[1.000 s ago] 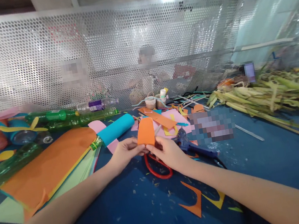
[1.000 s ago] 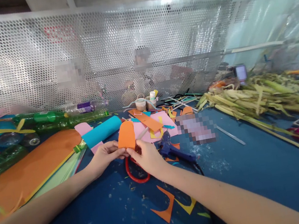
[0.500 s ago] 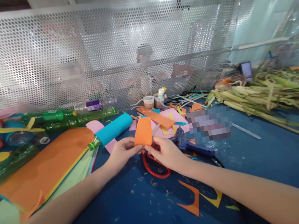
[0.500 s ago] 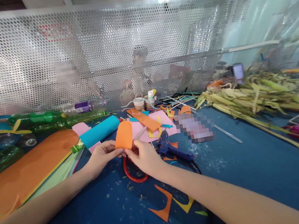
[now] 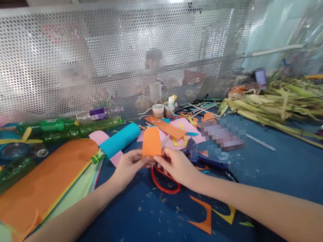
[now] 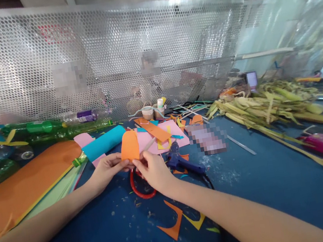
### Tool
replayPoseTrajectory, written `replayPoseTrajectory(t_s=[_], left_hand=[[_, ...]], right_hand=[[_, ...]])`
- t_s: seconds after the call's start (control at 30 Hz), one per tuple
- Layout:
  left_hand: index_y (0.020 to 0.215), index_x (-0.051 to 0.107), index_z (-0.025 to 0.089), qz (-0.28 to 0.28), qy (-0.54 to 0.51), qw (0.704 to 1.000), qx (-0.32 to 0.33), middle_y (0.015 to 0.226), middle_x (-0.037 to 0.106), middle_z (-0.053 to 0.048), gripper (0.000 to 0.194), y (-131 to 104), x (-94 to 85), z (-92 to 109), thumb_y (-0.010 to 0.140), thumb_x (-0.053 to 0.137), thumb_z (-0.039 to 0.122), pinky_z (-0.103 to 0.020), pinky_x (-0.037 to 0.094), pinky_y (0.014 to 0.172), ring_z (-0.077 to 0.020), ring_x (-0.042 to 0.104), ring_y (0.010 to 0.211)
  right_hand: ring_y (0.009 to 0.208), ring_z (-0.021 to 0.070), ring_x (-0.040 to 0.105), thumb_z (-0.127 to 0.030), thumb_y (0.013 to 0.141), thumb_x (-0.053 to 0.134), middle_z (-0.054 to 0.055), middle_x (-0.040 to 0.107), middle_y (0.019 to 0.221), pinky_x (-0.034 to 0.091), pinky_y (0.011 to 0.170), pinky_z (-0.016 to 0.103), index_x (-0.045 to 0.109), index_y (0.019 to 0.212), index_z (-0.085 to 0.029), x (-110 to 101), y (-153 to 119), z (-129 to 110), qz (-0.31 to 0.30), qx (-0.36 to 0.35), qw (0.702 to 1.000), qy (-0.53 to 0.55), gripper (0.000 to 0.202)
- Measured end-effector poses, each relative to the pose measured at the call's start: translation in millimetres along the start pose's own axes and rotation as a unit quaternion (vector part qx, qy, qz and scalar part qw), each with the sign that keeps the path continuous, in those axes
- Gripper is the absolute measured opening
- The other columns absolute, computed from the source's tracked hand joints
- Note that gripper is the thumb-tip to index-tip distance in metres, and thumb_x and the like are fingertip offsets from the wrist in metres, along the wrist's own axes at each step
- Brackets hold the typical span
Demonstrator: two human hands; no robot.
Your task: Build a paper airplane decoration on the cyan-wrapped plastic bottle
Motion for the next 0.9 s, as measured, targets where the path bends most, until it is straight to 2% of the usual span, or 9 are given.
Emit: replayPoseTrajectory(t_s=[0.17,0.43,0.6,0.77,0.9], left_hand=[[0.094,0.063,0.015,-0.013,-0.026,1.0,0.008,0.092,0.072,-0.006,0.023,0.1,0.4,1.1,0.08,0.063,0.033,-0.028,0.052,0.078,-0.0168,0.068,0.082],[0.097,0.062,0.012,-0.004,-0.028,1.0,-0.003,0.093,0.072,-0.01,0.033,0.4,4.3,6.0,0.078,0.064,0.039,-0.033,0.052,0.082,-0.0205,0.068,0.086],[0.092,0.062,0.013,0.005,-0.042,0.999,-0.008,0.089,0.072,-0.01,0.031,-0.6,3.0,4.9,0.075,0.067,0.039,-0.035,0.051,0.083,-0.0221,0.068,0.086],[0.097,0.062,0.012,0.026,-0.125,0.992,-0.014,0.092,0.071,-0.011,0.037,-0.9,-0.4,1.9,0.079,0.061,0.044,-0.038,0.051,0.079,-0.0247,0.067,0.085],[0.095,0.065,0.012,0.058,-0.139,0.988,-0.018,0.089,0.071,-0.009,0.036,0.9,-1.5,-0.4,0.076,0.065,0.042,-0.036,0.053,0.074,-0.0227,0.067,0.08]], right_hand=[[0.044,0.0109,0.056,-0.037,0.09,0.042,-0.001,0.06,0.066,0.044,0.049,0.024,0.045,0.074,-0.021,0.4,0.0,0.5,0.01,-0.016,1.0,0.022,0.023],[0.037,0.0122,0.051,-0.039,0.091,0.041,-0.008,0.048,0.045,0.041,0.042,0.022,0.039,0.074,-0.023,2.4,-0.4,1.0,0.023,0.02,0.999,0.039,0.023],[0.037,0.0125,0.05,-0.035,0.091,0.041,-0.008,0.047,0.041,0.041,0.044,0.023,0.039,0.073,-0.023,1.0,-0.5,-0.7,0.026,0.013,0.999,0.022,0.022],[0.039,0.0123,0.053,-0.035,0.09,0.043,-0.006,0.051,0.048,0.042,0.044,0.023,0.04,0.072,-0.023,2.1,0.5,1.7,-0.001,0.006,1.0,0.026,0.021],[0.044,0.0129,0.056,-0.035,0.089,0.044,-0.003,0.056,0.059,0.044,0.045,0.024,0.042,0.075,-0.023,2.6,1.0,4.5,-0.014,-0.001,1.0,0.018,0.019]])
Point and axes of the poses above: each hand's wrist, its own y-axis towards the middle knuckle, its own x-axis out of the palm, z = x × y, the point moved 1 cm from there along y, towards the middle knuckle
